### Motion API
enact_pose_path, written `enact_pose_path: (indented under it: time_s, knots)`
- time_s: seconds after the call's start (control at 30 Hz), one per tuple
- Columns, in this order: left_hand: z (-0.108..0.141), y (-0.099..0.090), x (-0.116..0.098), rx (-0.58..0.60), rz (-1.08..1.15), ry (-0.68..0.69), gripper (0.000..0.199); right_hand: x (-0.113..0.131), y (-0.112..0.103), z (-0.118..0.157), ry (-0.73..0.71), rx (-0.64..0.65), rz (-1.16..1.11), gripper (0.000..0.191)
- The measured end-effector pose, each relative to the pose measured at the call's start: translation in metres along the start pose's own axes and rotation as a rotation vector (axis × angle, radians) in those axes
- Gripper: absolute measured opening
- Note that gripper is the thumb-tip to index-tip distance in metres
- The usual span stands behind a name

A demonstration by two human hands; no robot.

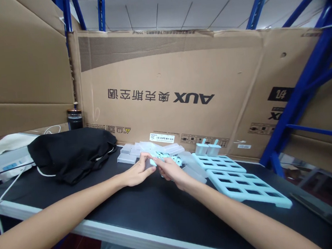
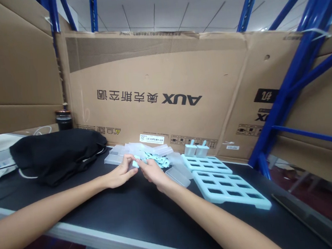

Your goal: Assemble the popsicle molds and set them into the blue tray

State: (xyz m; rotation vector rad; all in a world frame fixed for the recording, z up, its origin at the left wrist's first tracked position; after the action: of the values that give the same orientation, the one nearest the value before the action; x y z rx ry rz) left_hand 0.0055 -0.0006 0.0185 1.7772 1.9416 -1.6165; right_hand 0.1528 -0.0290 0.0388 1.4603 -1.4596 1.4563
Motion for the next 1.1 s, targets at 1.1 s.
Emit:
enact_pose_path:
  time_s: [1.1]
  knots:
    - [0.005,-0.008,-0.016,-0.102,-0.07,-0.043,0.048,0.019,0.005,0.011,-0.232,0.007,0.145,0.035]
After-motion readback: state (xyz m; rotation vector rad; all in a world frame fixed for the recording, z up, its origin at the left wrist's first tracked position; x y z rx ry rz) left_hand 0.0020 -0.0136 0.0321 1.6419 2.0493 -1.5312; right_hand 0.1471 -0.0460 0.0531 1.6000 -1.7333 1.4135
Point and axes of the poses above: each hand's wrist, its own z-axis away from the middle knuckle, its own y-axis out of the palm, x = y × z, the point moved 3 cm from there along -z, towards the middle knuckle, and after that the axes turned 9 degrees about -y, right-handed, at the moved point
